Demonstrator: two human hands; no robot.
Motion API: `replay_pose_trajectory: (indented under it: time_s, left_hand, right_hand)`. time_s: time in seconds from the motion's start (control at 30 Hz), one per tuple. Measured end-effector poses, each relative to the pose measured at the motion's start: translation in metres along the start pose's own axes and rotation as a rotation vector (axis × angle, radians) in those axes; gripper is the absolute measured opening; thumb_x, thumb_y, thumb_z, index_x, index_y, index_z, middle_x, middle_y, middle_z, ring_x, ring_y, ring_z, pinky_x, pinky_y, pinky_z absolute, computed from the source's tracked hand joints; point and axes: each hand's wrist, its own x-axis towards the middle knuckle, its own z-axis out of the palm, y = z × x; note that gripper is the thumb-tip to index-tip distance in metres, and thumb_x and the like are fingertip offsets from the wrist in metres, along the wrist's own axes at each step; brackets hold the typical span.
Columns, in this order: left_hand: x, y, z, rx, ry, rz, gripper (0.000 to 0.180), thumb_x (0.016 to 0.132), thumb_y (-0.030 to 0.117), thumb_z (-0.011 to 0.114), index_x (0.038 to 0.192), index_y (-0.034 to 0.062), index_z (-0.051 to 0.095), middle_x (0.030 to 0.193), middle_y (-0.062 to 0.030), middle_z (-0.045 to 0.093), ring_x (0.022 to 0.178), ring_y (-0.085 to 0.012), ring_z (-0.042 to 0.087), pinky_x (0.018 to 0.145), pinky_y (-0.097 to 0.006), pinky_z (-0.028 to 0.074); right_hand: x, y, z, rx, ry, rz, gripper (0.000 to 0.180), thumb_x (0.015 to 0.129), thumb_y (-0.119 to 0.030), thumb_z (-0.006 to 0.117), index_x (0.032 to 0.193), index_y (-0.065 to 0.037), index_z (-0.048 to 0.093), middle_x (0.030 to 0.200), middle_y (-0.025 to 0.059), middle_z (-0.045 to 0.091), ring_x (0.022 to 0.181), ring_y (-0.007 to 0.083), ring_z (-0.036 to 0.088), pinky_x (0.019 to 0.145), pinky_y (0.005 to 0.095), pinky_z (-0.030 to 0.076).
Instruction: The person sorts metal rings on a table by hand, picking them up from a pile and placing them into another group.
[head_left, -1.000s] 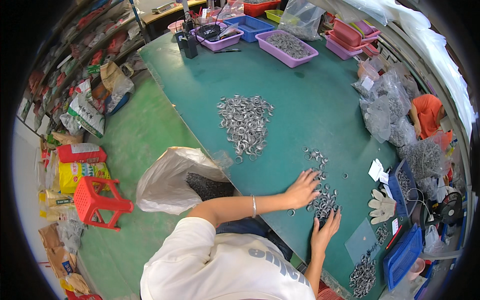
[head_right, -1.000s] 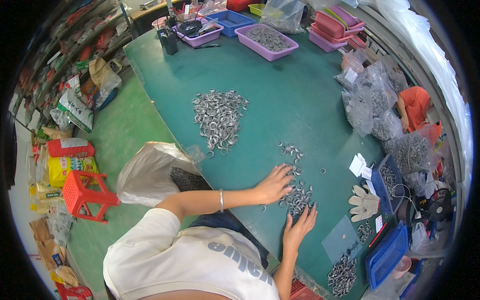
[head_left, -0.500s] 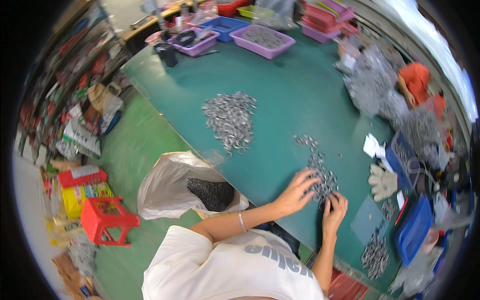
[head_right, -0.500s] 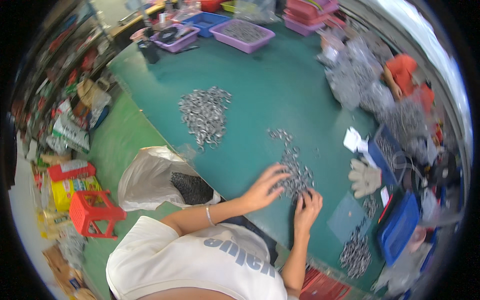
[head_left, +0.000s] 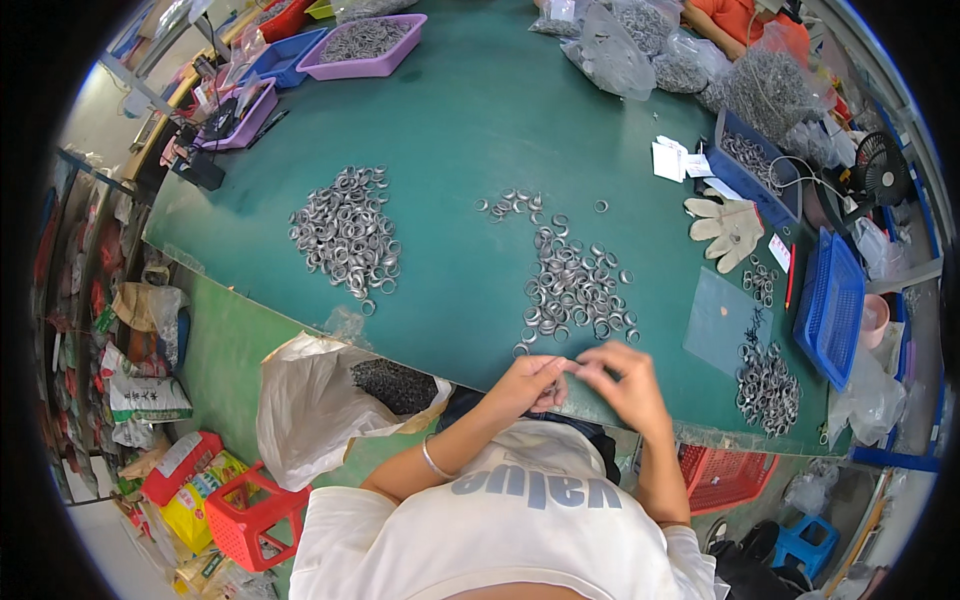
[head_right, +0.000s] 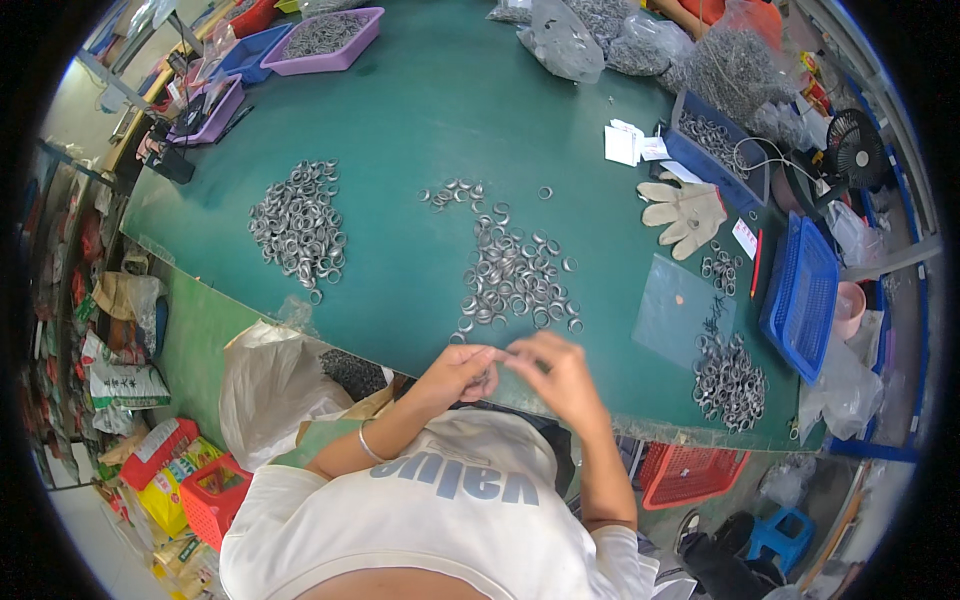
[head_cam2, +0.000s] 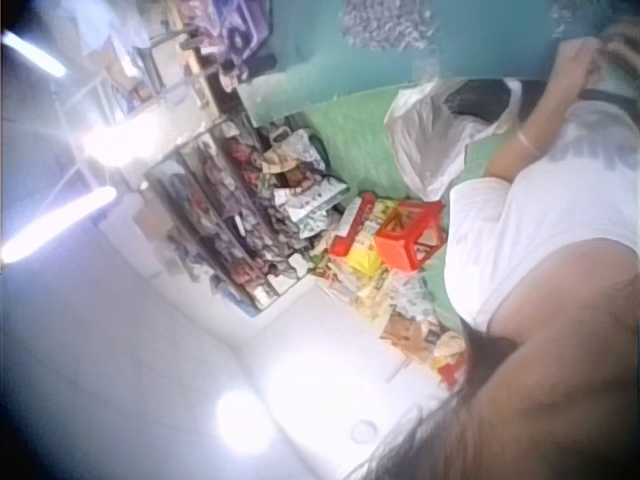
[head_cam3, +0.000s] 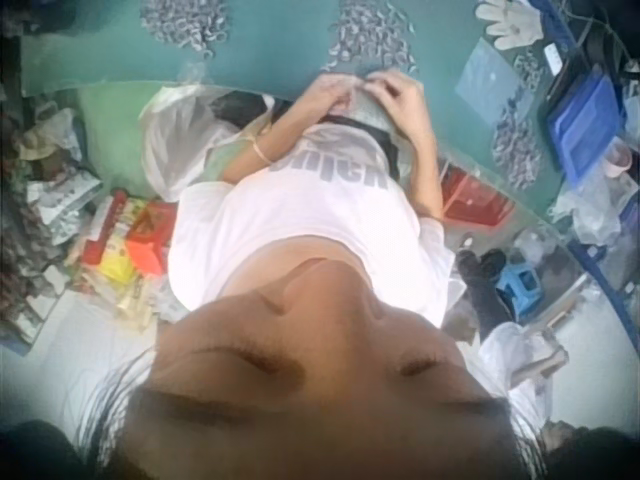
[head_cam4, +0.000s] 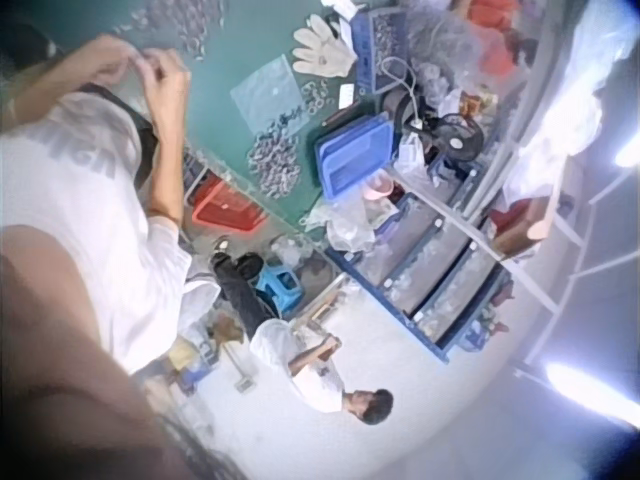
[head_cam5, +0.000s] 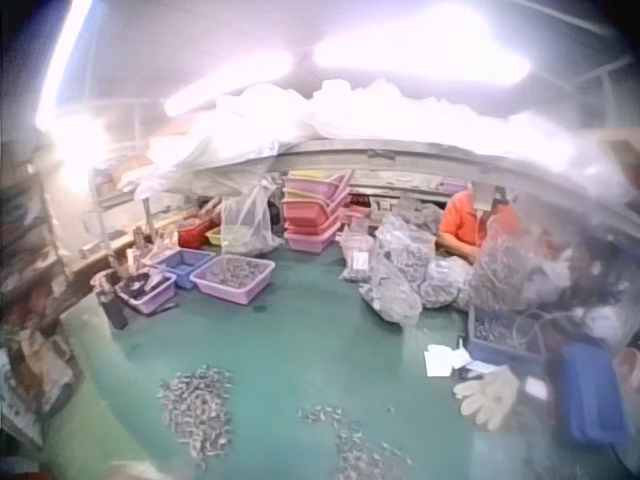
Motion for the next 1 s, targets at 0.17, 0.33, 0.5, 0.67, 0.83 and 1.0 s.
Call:
replay_pose_trajectory:
  time_s: [0.17,0.33,0.5,0.67,0.83,1.0]
  left_hand:
    - [-0.002,-0.003,0.004,-0.129,0.025,0.032,0.029,0.099,0.014,0.041,0.121,-0.0011,0.053,0.079,-0.0051,0.055,0.056,-0.0056,0.038,0.046,-0.019,0.03]
    - [-0.001,-0.003,0.003,-0.236,0.034,0.011,0.03,0.098,0.012,0.043,0.125,-0.0004,0.05,0.093,-0.0046,0.057,0.061,-0.0077,0.041,0.051,-0.02,0.033]
    - [0.006,-0.005,0.009,-0.388,0.181,0.038,0.031,0.097,0.013,0.046,0.124,-0.0012,0.051,0.105,-0.0082,0.06,0.074,-0.0107,0.051,0.064,-0.025,0.043]
    - [0.003,-0.01,0.003,-0.309,0.16,0.02,0.027,0.094,0.008,0.048,0.118,-0.0033,0.055,0.098,-0.0057,0.059,0.081,-0.0124,0.056,0.072,-0.027,0.047]
    - [0.002,-0.011,0.004,-0.312,0.165,0.098,0.029,0.09,0.0,0.047,0.117,-0.0054,0.056,0.088,-0.0025,0.055,0.08,-0.0118,0.054,0.07,-0.025,0.045]
    - [0.002,-0.01,0.001,-0.335,0.207,0.137,0.03,0.089,0.0,0.047,0.118,-0.0049,0.056,0.09,-0.0016,0.055,0.083,-0.0109,0.052,0.073,-0.025,0.044]
  right_hand:
    - [0.037,0.034,0.012,-0.52,0.438,-0.063,0.01,0.075,-0.007,0.07,0.082,-0.002,0.063,0.078,0.0101,0.059,0.074,0.0272,0.054,0.069,0.0368,0.041]
    - [0.037,0.035,0.02,-0.441,0.421,-0.175,0.009,0.073,-0.004,0.069,0.079,-0.004,0.062,0.081,0.0093,0.058,0.076,0.0283,0.053,0.07,0.037,0.04]
    - [0.009,0.007,0.024,-0.289,0.094,-0.335,0.014,0.071,-0.001,0.069,0.084,-0.003,0.065,0.088,0.0079,0.061,0.082,0.0268,0.055,0.074,0.0367,0.043]
    - [0.028,0.022,0.012,-0.122,0.245,-0.103,0.018,0.073,0.0,0.068,0.091,-0.002,0.066,0.096,0.0124,0.063,0.091,0.0292,0.056,0.081,0.0375,0.045]
    - [0.065,0.037,0.021,-0.643,0.448,-0.146,0.014,0.073,-0.006,0.071,0.084,-0.003,0.063,0.083,0.0107,0.057,0.082,0.0279,0.052,0.071,0.0373,0.039]
    - [0.045,0.034,0.023,-0.46,0.346,-0.191,0.013,0.071,-0.006,0.072,0.081,-0.005,0.063,0.085,0.0075,0.057,0.083,0.0264,0.052,0.07,0.0371,0.037]
